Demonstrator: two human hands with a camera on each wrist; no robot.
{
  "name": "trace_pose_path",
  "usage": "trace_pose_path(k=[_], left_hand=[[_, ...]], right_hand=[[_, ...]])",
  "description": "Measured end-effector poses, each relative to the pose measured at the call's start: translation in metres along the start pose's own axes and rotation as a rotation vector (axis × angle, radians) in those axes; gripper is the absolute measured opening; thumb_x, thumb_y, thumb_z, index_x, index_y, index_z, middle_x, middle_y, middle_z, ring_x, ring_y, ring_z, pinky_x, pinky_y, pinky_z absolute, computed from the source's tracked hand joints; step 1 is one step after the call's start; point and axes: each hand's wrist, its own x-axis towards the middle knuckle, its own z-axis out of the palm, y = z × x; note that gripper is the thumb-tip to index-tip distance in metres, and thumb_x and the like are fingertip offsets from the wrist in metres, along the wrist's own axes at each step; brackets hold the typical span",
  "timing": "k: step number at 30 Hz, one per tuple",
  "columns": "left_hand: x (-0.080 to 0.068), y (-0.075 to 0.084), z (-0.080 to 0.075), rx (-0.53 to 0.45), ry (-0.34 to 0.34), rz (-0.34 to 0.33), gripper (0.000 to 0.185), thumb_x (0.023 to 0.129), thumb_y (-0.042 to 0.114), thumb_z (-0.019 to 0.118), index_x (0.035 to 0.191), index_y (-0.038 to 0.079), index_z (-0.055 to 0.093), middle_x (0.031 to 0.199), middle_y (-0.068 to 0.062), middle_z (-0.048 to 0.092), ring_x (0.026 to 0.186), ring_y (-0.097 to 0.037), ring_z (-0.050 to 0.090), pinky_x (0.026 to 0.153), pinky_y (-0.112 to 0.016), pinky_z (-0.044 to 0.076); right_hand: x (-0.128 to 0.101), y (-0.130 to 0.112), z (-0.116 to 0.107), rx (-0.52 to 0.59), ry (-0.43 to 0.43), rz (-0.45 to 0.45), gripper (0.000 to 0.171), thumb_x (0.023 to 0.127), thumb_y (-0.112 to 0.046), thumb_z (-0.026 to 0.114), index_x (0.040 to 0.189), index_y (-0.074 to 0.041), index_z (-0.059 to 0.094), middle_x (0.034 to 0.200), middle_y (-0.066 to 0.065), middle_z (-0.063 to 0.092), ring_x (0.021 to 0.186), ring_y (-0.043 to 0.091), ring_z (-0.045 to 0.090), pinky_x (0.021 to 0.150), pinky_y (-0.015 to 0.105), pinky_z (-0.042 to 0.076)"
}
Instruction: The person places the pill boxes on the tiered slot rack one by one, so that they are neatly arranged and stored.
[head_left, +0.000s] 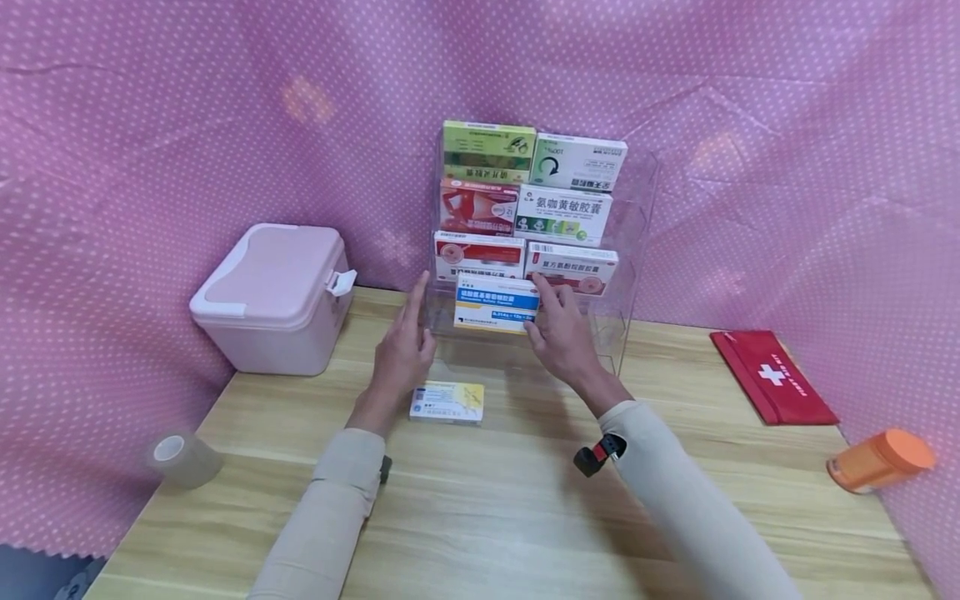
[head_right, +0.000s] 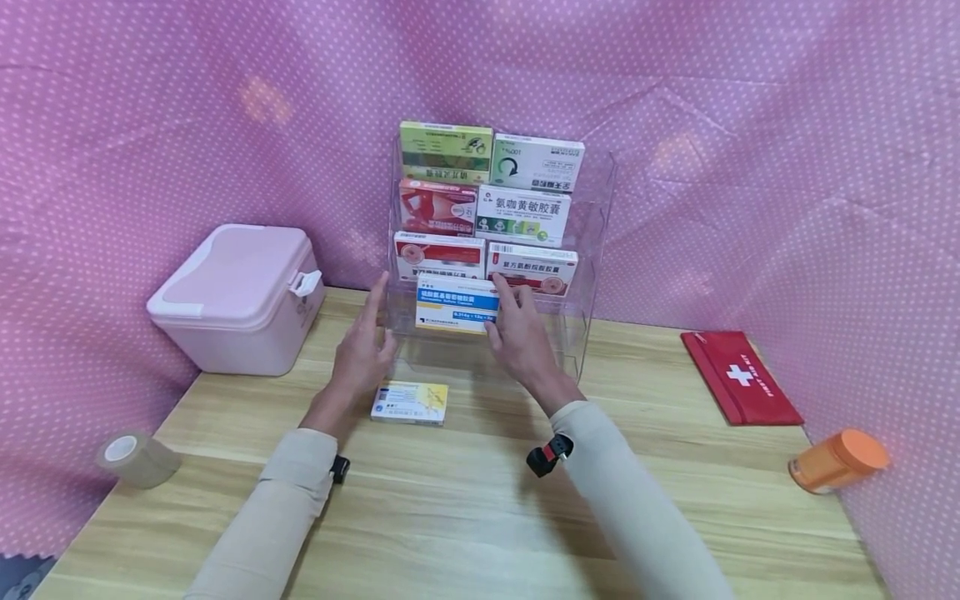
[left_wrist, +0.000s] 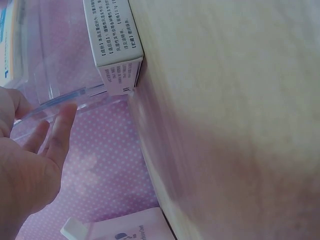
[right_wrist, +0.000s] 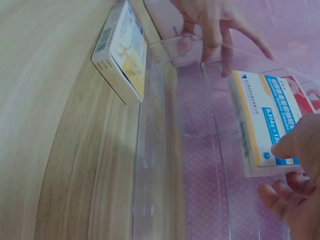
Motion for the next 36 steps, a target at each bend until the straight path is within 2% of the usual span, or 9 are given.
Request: trace_pose_path(k=[4, 7, 12, 17, 20, 22, 28, 32, 36], left_hand=[[0.000, 0.001, 0.001, -0.001, 0.006, -0.002, 0.105, 0.101, -0.002, 0.058, 0.170, 0.054, 0.000, 0.180, -0.008, 0.027, 0.091, -0.032, 0.064, 0.072, -0.044, 0.057], [0.000, 0.001, 0.002, -0.008, 0.006, 0.001, 0.106, 0.101, -0.002, 0.058, 0.170, 0.054, 0.001, 0.180, -0.008, 0.026, 0.097, -0.033, 0.065, 0.073, -0.044, 0.058], [0.001, 0.000, 0.002, -0.010, 0.013, 0.017, 0.102, 0.100, -0.003, 0.058, 0.173, 0.046, 0.006, 0.181, -0.005, 0.023, 0.106, -0.035, 0.066, 0.074, -0.044, 0.059], [0.003, -0.002, 0.002, -0.010, 0.017, 0.014, 0.107, 0.100, -0.003, 0.058, 0.169, 0.055, 0.001, 0.180, -0.005, 0.026, 0.104, -0.035, 0.067, 0.073, -0.045, 0.059], [0.003, -0.003, 0.002, -0.014, 0.006, 0.002, 0.109, 0.100, -0.002, 0.058, 0.167, 0.060, -0.002, 0.180, -0.007, 0.027, 0.115, -0.038, 0.067, 0.080, -0.049, 0.061], [0.002, -0.003, 0.002, -0.015, 0.002, -0.002, 0.110, 0.100, -0.002, 0.058, 0.166, 0.061, -0.003, 0.180, -0.007, 0.027, 0.119, -0.039, 0.065, 0.083, -0.051, 0.061], [0.001, 0.001, 0.001, -0.014, 0.005, -0.008, 0.106, 0.101, -0.001, 0.059, 0.169, 0.056, 0.001, 0.181, -0.004, 0.026, 0.126, -0.039, 0.063, 0.090, -0.056, 0.061], [0.001, 0.002, 0.001, -0.014, 0.000, -0.011, 0.106, 0.101, 0.000, 0.059, 0.169, 0.056, 0.001, 0.180, -0.005, 0.027, 0.130, -0.040, 0.062, 0.095, -0.059, 0.060], [0.001, 0.002, 0.001, -0.005, 0.004, -0.004, 0.106, 0.100, -0.001, 0.059, 0.169, 0.056, 0.001, 0.179, -0.008, 0.030, 0.122, -0.040, 0.065, 0.089, -0.057, 0.061]], right_hand=[[-0.003, 0.001, -0.004, 0.031, -0.022, -0.010, 0.079, 0.099, -0.009, 0.073, 0.168, -0.018, 0.037, 0.144, 0.020, 0.051, 0.110, 0.034, 0.060, 0.099, 0.051, 0.060], [-0.004, 0.003, -0.006, 0.064, -0.016, -0.033, 0.076, 0.099, -0.008, 0.073, 0.167, -0.016, 0.039, 0.142, 0.020, 0.052, 0.109, 0.034, 0.061, 0.100, 0.052, 0.060], [-0.004, 0.008, -0.002, 0.111, 0.064, -0.078, 0.058, 0.102, -0.006, 0.070, 0.156, -0.011, 0.052, 0.131, 0.020, 0.058, 0.108, 0.034, 0.061, 0.099, 0.052, 0.058], [0.000, 0.007, 0.005, 0.090, 0.129, -0.093, 0.048, 0.102, -0.008, 0.071, 0.148, -0.014, 0.056, 0.129, 0.017, 0.061, 0.112, 0.033, 0.061, 0.101, 0.052, 0.056], [0.003, 0.000, 0.009, 0.045, 0.120, -0.086, 0.048, 0.103, -0.012, 0.071, 0.149, -0.017, 0.057, 0.128, 0.014, 0.063, 0.110, 0.031, 0.062, 0.100, 0.050, 0.057], [0.007, -0.005, 0.013, 0.054, 0.111, -0.084, 0.050, 0.103, -0.010, 0.071, 0.150, -0.018, 0.058, 0.126, 0.014, 0.062, 0.108, 0.031, 0.062, 0.098, 0.047, 0.058], [0.013, -0.014, 0.026, 0.105, 0.130, -0.110, 0.048, 0.099, 0.003, 0.066, 0.146, -0.011, 0.068, 0.125, 0.017, 0.061, 0.109, 0.031, 0.066, 0.098, 0.043, 0.061], [0.010, -0.012, 0.025, 0.105, 0.096, -0.093, 0.052, 0.100, 0.001, 0.063, 0.151, -0.011, 0.062, 0.132, 0.018, 0.064, 0.115, 0.033, 0.066, 0.104, 0.048, 0.058], [-0.004, -0.008, 0.023, 0.125, 0.079, -0.079, 0.060, 0.100, -0.003, 0.066, 0.158, -0.011, 0.051, 0.144, 0.017, 0.062, 0.129, 0.034, 0.063, 0.112, 0.052, 0.054]])
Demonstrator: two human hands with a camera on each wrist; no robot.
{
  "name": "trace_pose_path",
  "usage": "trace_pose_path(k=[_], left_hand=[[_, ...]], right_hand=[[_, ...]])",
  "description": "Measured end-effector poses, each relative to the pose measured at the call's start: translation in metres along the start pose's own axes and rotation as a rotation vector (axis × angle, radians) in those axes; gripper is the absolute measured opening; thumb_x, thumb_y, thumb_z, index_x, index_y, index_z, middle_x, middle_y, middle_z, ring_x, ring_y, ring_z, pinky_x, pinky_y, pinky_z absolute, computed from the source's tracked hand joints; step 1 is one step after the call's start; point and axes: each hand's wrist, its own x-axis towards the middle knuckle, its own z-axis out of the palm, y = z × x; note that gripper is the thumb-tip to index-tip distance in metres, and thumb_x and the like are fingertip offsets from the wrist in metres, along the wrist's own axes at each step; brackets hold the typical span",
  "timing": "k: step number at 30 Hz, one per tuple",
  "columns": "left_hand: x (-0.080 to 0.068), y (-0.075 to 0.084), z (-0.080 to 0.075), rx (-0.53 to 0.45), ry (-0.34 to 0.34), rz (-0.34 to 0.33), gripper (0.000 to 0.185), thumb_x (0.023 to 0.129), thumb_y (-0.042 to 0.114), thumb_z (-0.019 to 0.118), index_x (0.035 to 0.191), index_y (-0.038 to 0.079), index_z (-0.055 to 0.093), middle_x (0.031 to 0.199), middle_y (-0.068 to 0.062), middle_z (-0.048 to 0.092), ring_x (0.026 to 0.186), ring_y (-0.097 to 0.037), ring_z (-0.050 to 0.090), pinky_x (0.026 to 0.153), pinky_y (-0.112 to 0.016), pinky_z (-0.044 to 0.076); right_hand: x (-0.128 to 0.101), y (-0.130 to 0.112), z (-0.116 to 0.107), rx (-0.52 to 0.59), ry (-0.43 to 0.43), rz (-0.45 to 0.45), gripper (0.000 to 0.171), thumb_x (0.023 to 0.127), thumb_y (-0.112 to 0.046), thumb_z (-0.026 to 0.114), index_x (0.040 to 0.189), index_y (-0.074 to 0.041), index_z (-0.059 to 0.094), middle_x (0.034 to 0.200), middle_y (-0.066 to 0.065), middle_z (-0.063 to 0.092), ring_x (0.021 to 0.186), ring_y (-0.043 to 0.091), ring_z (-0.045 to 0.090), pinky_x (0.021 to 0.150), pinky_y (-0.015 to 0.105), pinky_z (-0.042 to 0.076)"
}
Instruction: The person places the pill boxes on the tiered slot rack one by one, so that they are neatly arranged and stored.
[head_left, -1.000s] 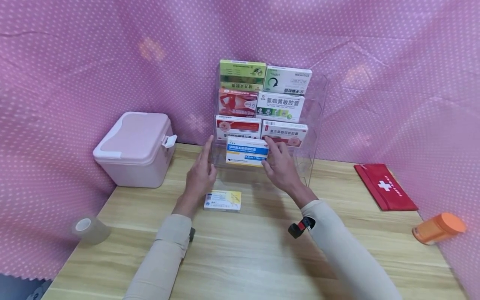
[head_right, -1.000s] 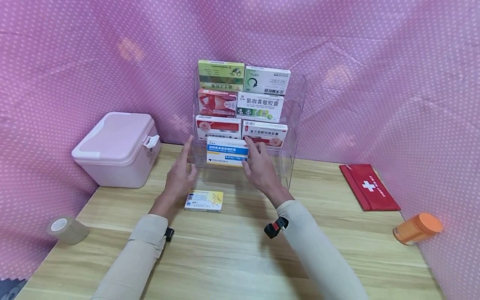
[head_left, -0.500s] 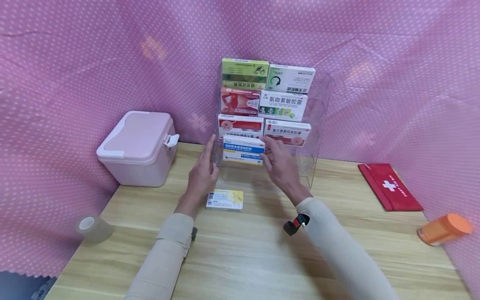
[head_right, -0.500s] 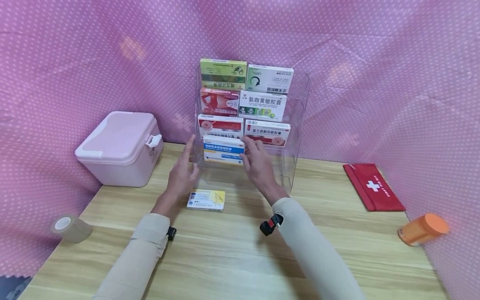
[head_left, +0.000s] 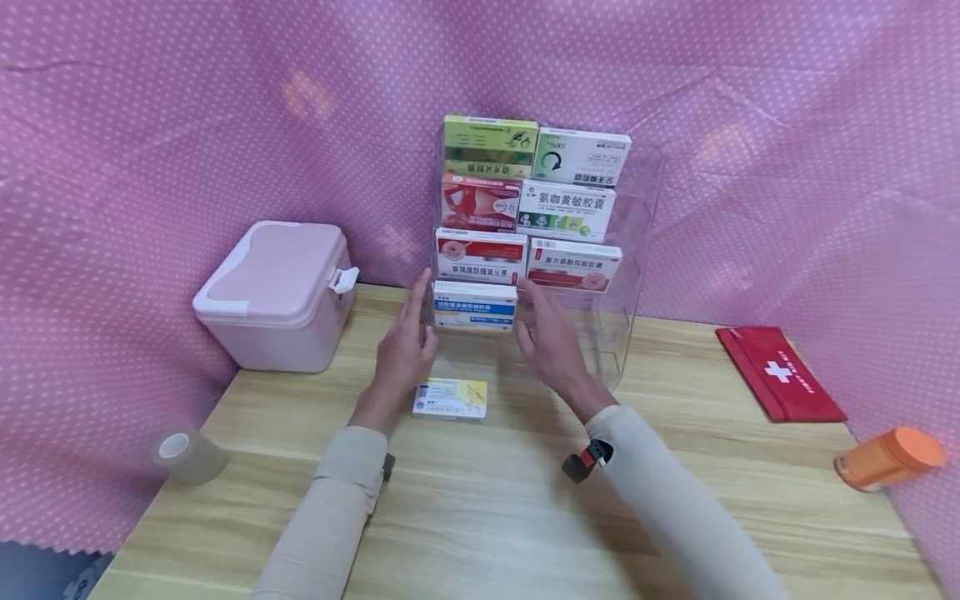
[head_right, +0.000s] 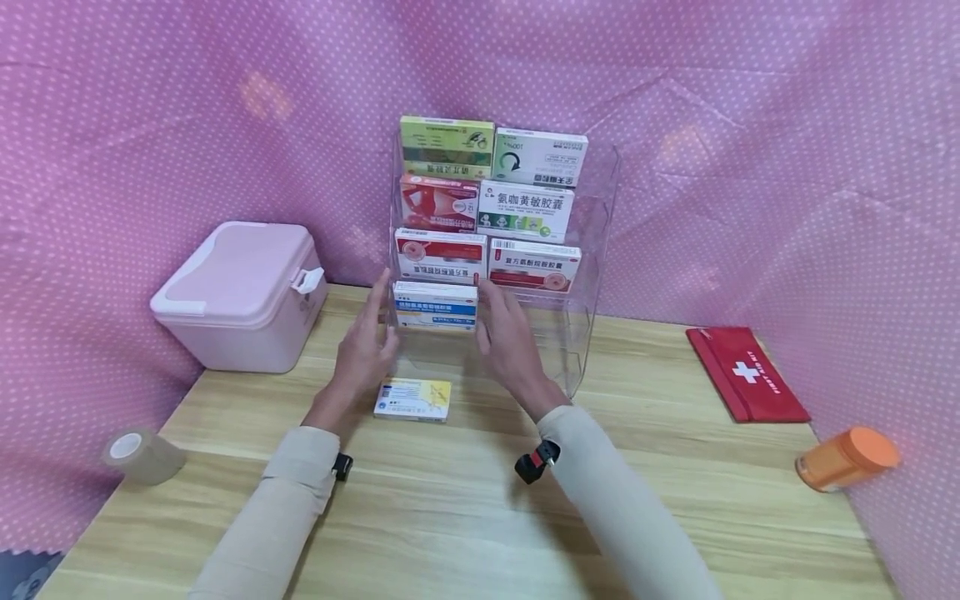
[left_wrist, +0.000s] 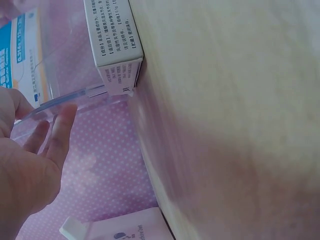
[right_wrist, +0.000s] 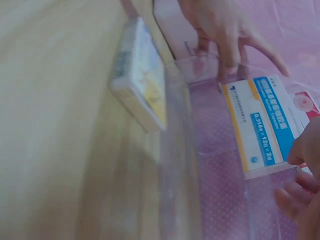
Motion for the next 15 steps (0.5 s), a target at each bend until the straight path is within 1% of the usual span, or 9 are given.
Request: trace_pose_path(k=[1, 2, 4, 6, 8, 10, 12, 15], left_hand=[[0.000, 0.000, 0.000, 0.000, 0.003, 0.006, 0.106, 0.100, -0.001, 0.059, 0.169, 0.056, 0.001, 0.178, -0.009, 0.032, 0.118, -0.040, 0.066, 0.087, -0.056, 0.061], [0.000, -0.001, 0.000, 0.001, 0.005, 0.013, 0.106, 0.100, -0.001, 0.059, 0.169, 0.055, 0.002, 0.177, -0.010, 0.034, 0.114, -0.040, 0.067, 0.085, -0.056, 0.061], [0.000, -0.001, 0.000, 0.004, 0.008, 0.028, 0.105, 0.100, -0.001, 0.059, 0.171, 0.052, 0.003, 0.175, -0.013, 0.037, 0.107, -0.039, 0.068, 0.081, -0.055, 0.061], [0.000, -0.002, -0.001, 0.003, 0.011, 0.035, 0.104, 0.099, -0.001, 0.059, 0.171, 0.050, 0.005, 0.173, -0.015, 0.040, 0.100, -0.038, 0.067, 0.078, -0.054, 0.060], [0.000, -0.002, -0.001, 0.005, 0.013, 0.034, 0.104, 0.099, -0.001, 0.059, 0.171, 0.050, 0.005, 0.172, -0.015, 0.040, 0.098, -0.037, 0.067, 0.077, -0.053, 0.060], [0.000, -0.002, -0.001, 0.006, 0.016, 0.037, 0.102, 0.099, -0.001, 0.059, 0.172, 0.048, 0.006, 0.172, -0.015, 0.041, 0.097, -0.036, 0.066, 0.076, -0.052, 0.059], [0.000, -0.003, -0.001, 0.005, 0.017, 0.035, 0.103, 0.099, -0.001, 0.059, 0.172, 0.048, 0.006, 0.173, -0.014, 0.040, 0.095, -0.036, 0.066, 0.075, -0.051, 0.059], [0.000, -0.004, 0.000, 0.006, 0.015, 0.032, 0.104, 0.099, -0.001, 0.060, 0.171, 0.050, 0.006, 0.174, -0.014, 0.038, 0.096, -0.036, 0.067, 0.075, -0.051, 0.059]], right_hand=[[-0.005, 0.001, 0.000, 0.002, 0.013, -0.003, 0.060, 0.100, -0.003, 0.066, 0.157, -0.010, 0.050, 0.146, 0.017, 0.061, 0.131, 0.034, 0.062, 0.113, 0.052, 0.053], [-0.011, 0.001, 0.001, 0.005, 0.029, -0.008, 0.058, 0.100, -0.002, 0.067, 0.155, -0.008, 0.051, 0.143, 0.018, 0.061, 0.129, 0.034, 0.062, 0.111, 0.052, 0.054], [-0.023, 0.001, 0.004, 0.005, 0.055, -0.025, 0.049, 0.098, 0.000, 0.067, 0.146, -0.004, 0.057, 0.132, 0.018, 0.064, 0.120, 0.034, 0.064, 0.102, 0.050, 0.057], [-0.035, 0.000, 0.009, 0.008, 0.037, -0.027, 0.037, 0.098, -0.001, 0.066, 0.135, -0.001, 0.062, 0.118, 0.015, 0.067, 0.106, 0.030, 0.067, 0.091, 0.043, 0.060], [-0.047, -0.003, 0.016, 0.031, -0.029, -0.004, 0.022, 0.099, -0.004, 0.066, 0.121, -0.003, 0.067, 0.104, 0.010, 0.068, 0.093, 0.023, 0.066, 0.079, 0.036, 0.060], [-0.056, -0.005, 0.024, 0.058, -0.122, 0.035, 0.010, 0.101, -0.008, 0.066, 0.111, -0.007, 0.070, 0.096, 0.004, 0.069, 0.086, 0.017, 0.064, 0.073, 0.030, 0.058], [-0.065, -0.007, 0.033, 0.080, -0.205, 0.092, 0.005, 0.103, -0.015, 0.068, 0.104, -0.011, 0.071, 0.091, 0.001, 0.069, 0.083, 0.013, 0.061, 0.071, 0.026, 0.055], [-0.074, -0.007, 0.045, 0.065, -0.304, 0.156, 0.007, 0.103, -0.021, 0.071, 0.100, -0.015, 0.070, 0.089, -0.002, 0.068, 0.080, 0.012, 0.058, 0.071, 0.026, 0.050]])
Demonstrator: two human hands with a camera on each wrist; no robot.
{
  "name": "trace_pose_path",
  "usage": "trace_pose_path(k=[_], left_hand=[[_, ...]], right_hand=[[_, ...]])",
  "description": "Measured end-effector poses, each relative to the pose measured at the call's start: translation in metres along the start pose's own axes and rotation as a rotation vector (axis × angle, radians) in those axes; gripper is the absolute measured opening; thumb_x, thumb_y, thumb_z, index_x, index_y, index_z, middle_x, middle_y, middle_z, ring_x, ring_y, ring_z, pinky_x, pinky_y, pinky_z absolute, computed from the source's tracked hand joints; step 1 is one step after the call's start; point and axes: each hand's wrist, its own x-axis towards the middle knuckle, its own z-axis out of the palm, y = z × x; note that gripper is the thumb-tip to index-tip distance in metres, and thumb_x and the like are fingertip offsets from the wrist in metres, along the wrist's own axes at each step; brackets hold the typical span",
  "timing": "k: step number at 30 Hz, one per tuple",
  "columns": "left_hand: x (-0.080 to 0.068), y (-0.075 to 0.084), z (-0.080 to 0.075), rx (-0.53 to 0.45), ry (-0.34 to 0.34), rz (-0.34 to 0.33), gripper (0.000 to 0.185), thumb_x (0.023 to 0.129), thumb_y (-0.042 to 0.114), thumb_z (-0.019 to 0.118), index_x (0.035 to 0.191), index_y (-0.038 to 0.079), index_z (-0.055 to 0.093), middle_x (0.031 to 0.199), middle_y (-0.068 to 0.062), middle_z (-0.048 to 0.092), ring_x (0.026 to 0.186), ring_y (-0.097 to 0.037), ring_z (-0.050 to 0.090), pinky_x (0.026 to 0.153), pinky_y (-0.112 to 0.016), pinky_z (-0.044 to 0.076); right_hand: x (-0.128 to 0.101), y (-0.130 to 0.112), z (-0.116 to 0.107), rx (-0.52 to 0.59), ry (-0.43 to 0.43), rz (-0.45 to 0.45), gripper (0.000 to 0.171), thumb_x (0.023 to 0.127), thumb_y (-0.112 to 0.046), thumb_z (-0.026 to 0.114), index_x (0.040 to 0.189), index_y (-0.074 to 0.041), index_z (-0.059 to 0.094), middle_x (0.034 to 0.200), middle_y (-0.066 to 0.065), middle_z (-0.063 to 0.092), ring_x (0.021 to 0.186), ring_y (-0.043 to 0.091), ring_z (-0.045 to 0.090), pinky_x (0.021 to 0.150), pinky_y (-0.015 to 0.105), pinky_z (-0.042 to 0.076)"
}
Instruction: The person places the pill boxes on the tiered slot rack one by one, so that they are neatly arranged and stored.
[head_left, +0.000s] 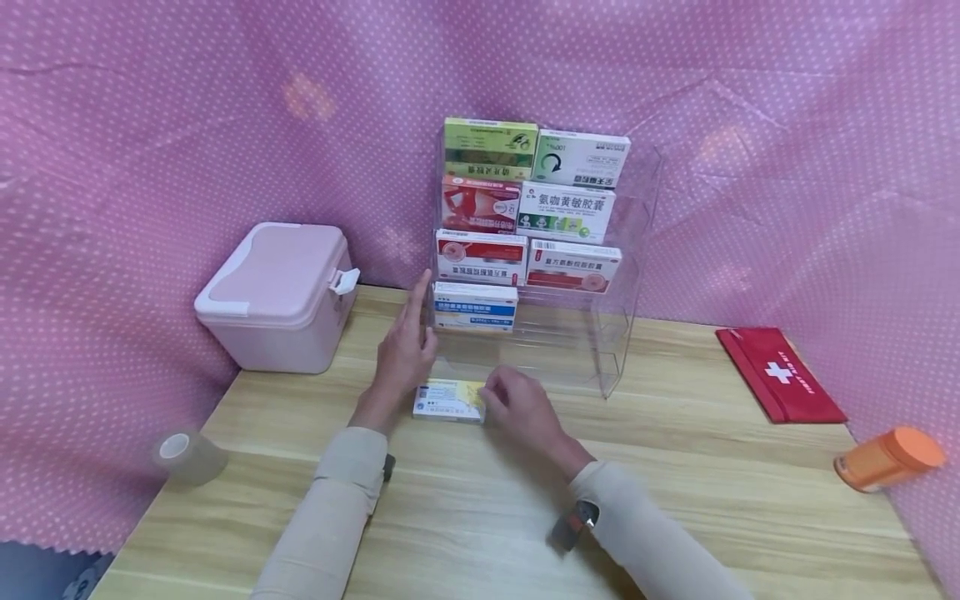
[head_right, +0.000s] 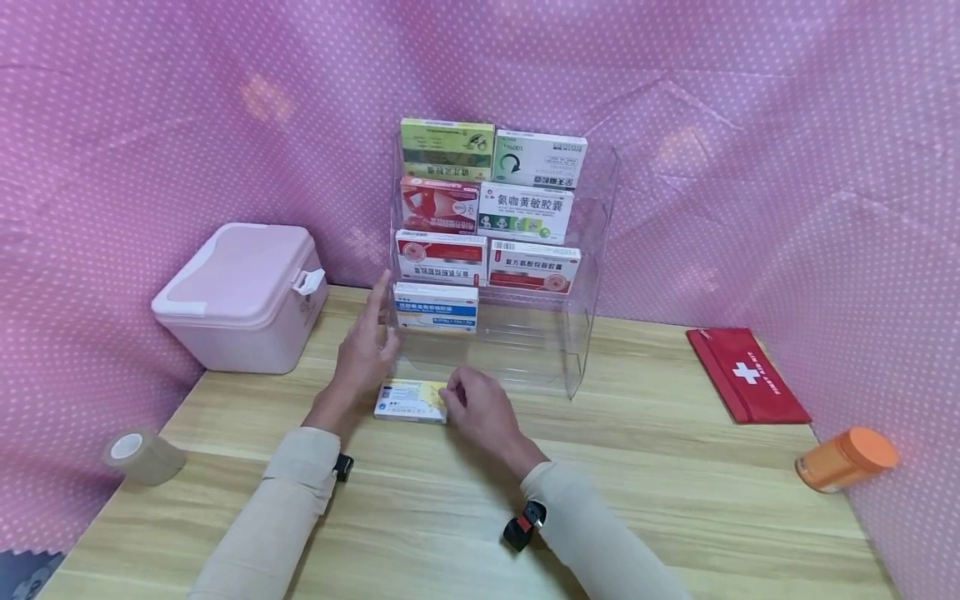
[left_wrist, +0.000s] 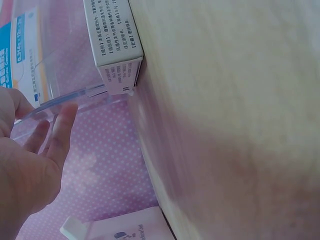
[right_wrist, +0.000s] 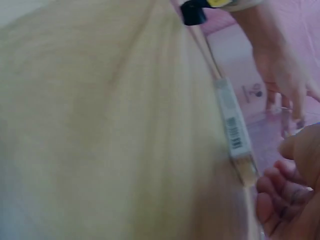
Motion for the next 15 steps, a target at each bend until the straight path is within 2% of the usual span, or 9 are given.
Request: trace_pose_path(k=[3, 8, 13, 15], left_hand=[[0.0003, -0.0011, 0.0011, -0.001, -0.002, -0.011, 0.105, 0.099, -0.001, 0.060, 0.170, 0.053, 0.004, 0.174, -0.013, 0.037, 0.102, -0.038, 0.068, 0.078, -0.053, 0.060], [0.0015, -0.0006, 0.0008, -0.010, 0.001, -0.018, 0.103, 0.100, -0.001, 0.060, 0.171, 0.051, 0.006, 0.174, -0.013, 0.038, 0.114, -0.040, 0.067, 0.084, -0.057, 0.061], [0.0008, -0.0010, 0.0002, -0.012, -0.002, -0.016, 0.105, 0.098, -0.002, 0.061, 0.171, 0.051, 0.006, 0.173, -0.014, 0.039, 0.108, -0.040, 0.068, 0.080, -0.055, 0.062], [0.0005, -0.0012, -0.0005, -0.012, -0.004, -0.013, 0.105, 0.098, -0.002, 0.061, 0.171, 0.051, 0.007, 0.173, -0.014, 0.040, 0.105, -0.039, 0.069, 0.078, -0.054, 0.062]], right_hand=[[-0.0030, 0.0017, 0.0091, -0.033, -0.052, 0.047, 0.014, 0.101, -0.025, 0.076, 0.103, -0.015, 0.067, 0.088, -0.001, 0.066, 0.079, 0.014, 0.056, 0.070, 0.028, 0.048], [-0.0030, 0.0003, 0.0109, -0.050, -0.075, 0.103, 0.028, 0.097, -0.029, 0.080, 0.112, -0.012, 0.063, 0.091, 0.002, 0.066, 0.080, 0.018, 0.058, 0.073, 0.032, 0.050], [-0.0043, 0.0005, 0.0054, 0.008, -0.141, 0.153, 0.039, 0.097, -0.026, 0.081, 0.127, -0.012, 0.061, 0.098, 0.004, 0.070, 0.088, 0.019, 0.063, 0.080, 0.036, 0.054], [-0.0063, 0.0025, 0.0024, 0.015, -0.171, 0.147, 0.045, 0.097, -0.025, 0.080, 0.135, -0.011, 0.061, 0.102, 0.005, 0.071, 0.091, 0.019, 0.063, 0.083, 0.038, 0.055]])
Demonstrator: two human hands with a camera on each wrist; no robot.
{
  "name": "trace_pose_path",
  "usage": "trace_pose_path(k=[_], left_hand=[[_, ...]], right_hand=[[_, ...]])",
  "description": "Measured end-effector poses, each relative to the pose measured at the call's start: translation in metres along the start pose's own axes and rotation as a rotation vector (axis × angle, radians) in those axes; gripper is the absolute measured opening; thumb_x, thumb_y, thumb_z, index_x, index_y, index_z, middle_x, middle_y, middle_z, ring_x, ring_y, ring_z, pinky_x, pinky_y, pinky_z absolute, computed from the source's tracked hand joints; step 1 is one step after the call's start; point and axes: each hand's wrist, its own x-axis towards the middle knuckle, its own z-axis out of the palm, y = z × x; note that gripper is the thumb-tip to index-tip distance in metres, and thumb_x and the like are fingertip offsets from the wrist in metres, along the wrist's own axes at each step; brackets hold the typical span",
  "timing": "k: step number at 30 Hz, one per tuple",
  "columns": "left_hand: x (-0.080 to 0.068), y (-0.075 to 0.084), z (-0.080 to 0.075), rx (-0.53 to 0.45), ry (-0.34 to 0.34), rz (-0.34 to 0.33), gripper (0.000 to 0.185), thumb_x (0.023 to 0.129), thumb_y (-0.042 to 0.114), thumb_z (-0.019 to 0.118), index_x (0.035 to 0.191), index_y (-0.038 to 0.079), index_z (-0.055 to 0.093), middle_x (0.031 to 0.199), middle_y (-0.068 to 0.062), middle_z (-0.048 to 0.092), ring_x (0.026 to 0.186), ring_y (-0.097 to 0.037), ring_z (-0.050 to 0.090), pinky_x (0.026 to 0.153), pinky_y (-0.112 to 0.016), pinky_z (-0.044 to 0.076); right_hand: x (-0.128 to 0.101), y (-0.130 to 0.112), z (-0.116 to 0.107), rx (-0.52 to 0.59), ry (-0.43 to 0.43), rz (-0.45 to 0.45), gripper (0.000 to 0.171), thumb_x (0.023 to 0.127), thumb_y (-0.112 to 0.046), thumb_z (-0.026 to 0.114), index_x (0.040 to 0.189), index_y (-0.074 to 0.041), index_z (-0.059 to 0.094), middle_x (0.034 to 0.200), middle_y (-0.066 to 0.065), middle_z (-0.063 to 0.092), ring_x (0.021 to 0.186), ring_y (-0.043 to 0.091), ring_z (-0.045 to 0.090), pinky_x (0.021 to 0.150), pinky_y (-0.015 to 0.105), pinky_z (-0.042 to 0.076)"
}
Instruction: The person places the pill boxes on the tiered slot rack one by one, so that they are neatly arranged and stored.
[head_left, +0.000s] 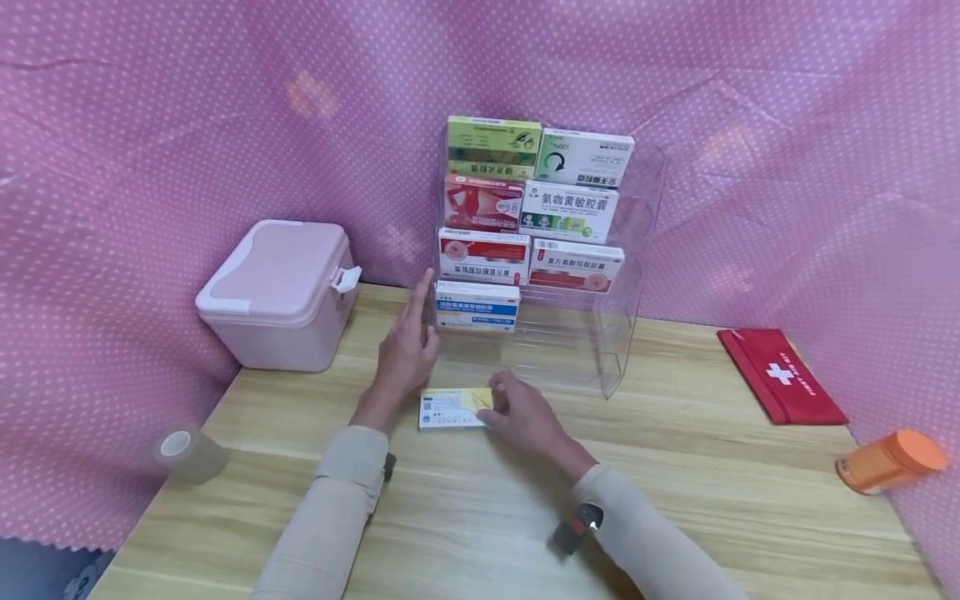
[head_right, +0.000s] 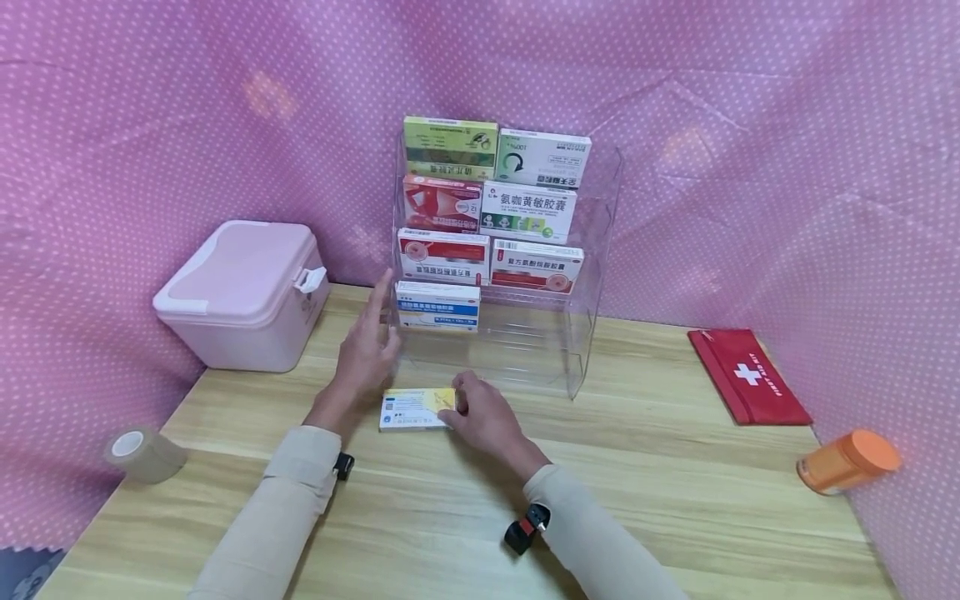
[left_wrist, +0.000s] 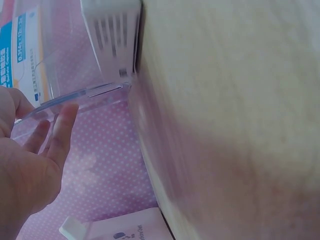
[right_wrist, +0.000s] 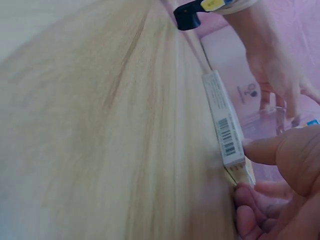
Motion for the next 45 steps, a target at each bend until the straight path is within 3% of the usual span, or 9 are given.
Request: trace_pose_path(k=[4, 10, 22, 29, 45], left_hand=[[0.000, 0.001, -0.001, 0.003, 0.000, 0.004, 0.105, 0.099, -0.001, 0.060, 0.171, 0.051, 0.006, 0.172, -0.015, 0.041, 0.107, -0.039, 0.068, 0.078, -0.053, 0.062], [0.001, 0.002, -0.001, -0.003, 0.009, 0.026, 0.103, 0.098, -0.001, 0.060, 0.171, 0.049, 0.007, 0.168, -0.017, 0.045, 0.108, -0.040, 0.068, 0.080, -0.057, 0.062], [-0.001, 0.000, 0.000, -0.003, 0.012, 0.013, 0.102, 0.097, -0.002, 0.061, 0.172, 0.046, 0.010, 0.171, -0.017, 0.041, 0.114, -0.042, 0.068, 0.081, -0.056, 0.062], [-0.001, 0.001, 0.000, -0.019, 0.006, 0.013, 0.102, 0.098, -0.002, 0.060, 0.172, 0.046, 0.010, 0.172, -0.016, 0.041, 0.121, -0.043, 0.067, 0.087, -0.060, 0.062], [-0.002, 0.005, -0.001, -0.018, -0.006, -0.012, 0.104, 0.099, 0.000, 0.060, 0.170, 0.053, 0.005, 0.175, -0.015, 0.036, 0.115, -0.042, 0.067, 0.086, -0.058, 0.061]], right_hand=[[-0.006, 0.005, -0.007, -0.024, -0.048, -0.053, 0.047, 0.098, -0.021, 0.078, 0.141, -0.009, 0.065, 0.109, 0.006, 0.071, 0.098, 0.020, 0.062, 0.089, 0.042, 0.054], [-0.015, 0.010, -0.012, 0.041, -0.082, -0.082, 0.035, 0.098, -0.014, 0.077, 0.132, -0.008, 0.067, 0.119, 0.010, 0.068, 0.111, 0.023, 0.063, 0.102, 0.049, 0.054], [-0.027, 0.016, -0.015, 0.158, -0.093, -0.042, 0.037, 0.099, -0.011, 0.074, 0.131, -0.020, 0.059, 0.116, 0.007, 0.074, 0.107, 0.022, 0.070, 0.099, 0.050, 0.057], [-0.030, 0.021, -0.017, 0.187, -0.088, -0.066, 0.036, 0.099, -0.009, 0.074, 0.130, -0.020, 0.060, 0.114, 0.007, 0.074, 0.105, 0.020, 0.069, 0.097, 0.047, 0.057], [-0.035, 0.033, -0.033, 0.199, -0.010, -0.049, 0.042, 0.096, -0.006, 0.076, 0.131, -0.022, 0.061, 0.114, 0.006, 0.074, 0.108, 0.022, 0.070, 0.101, 0.049, 0.058]])
